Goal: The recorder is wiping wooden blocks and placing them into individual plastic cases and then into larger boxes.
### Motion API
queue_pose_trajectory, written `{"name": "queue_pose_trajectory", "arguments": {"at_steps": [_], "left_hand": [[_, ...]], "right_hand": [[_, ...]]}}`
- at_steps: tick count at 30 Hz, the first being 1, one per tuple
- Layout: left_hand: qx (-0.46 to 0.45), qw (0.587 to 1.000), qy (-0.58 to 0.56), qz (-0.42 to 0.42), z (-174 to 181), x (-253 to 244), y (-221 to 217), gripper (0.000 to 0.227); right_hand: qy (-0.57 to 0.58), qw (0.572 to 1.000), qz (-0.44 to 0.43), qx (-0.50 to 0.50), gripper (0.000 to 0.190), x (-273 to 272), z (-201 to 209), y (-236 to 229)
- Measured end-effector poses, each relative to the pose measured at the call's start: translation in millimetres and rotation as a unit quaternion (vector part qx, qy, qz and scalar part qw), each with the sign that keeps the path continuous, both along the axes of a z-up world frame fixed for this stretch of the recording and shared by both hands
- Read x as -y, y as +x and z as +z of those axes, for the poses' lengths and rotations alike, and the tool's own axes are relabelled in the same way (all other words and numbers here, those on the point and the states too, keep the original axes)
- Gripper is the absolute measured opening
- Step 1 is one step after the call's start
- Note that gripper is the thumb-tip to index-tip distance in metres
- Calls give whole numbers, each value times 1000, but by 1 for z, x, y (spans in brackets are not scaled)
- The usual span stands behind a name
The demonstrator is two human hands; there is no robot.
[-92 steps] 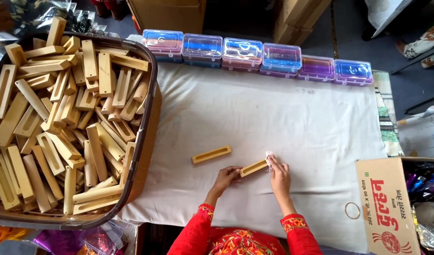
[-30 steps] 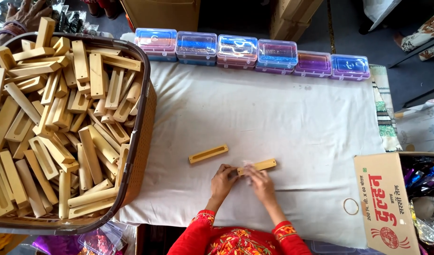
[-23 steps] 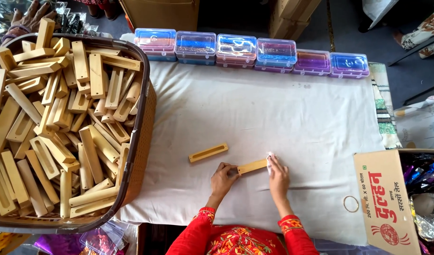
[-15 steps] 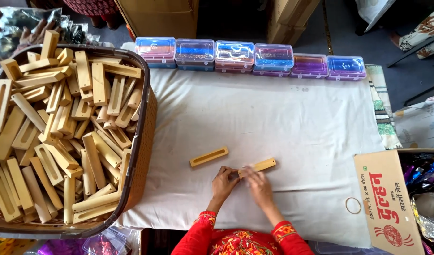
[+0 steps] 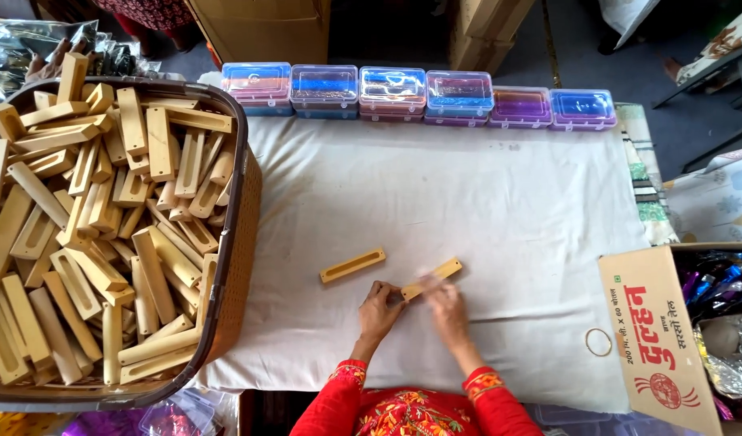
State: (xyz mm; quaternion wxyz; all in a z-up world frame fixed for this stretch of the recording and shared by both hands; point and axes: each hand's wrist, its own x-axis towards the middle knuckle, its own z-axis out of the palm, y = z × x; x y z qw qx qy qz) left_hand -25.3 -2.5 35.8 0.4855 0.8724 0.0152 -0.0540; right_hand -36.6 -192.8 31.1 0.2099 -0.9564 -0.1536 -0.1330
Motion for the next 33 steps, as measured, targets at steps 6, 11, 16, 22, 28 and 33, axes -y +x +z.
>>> {"name": "queue_pose_trajectory", "arguments": {"at_steps": [6, 11, 16, 22, 28, 33], "left_hand": [[37, 999, 4, 14, 25, 8, 1, 34], [36, 997, -42, 56, -8, 11, -3, 28], [76, 997, -8, 25, 10, 4, 0, 28], [20, 999, -17, 18, 21, 4, -1, 24], [65, 998, -17, 22, 1, 4, -3, 25], [31, 999, 13, 18, 11, 5, -2, 24]], "right_hand": [[62, 977, -195, -63, 55, 63, 1, 23], [82, 992, -94, 20, 59, -2, 11, -8], [52, 997, 58, -1, 59, -12, 18, -12], [99, 989, -109, -9, 60, 34, 12, 8], [113, 984, -117, -75, 56, -19, 7, -9], [101, 988, -102, -52, 55, 9, 18, 7]]}}
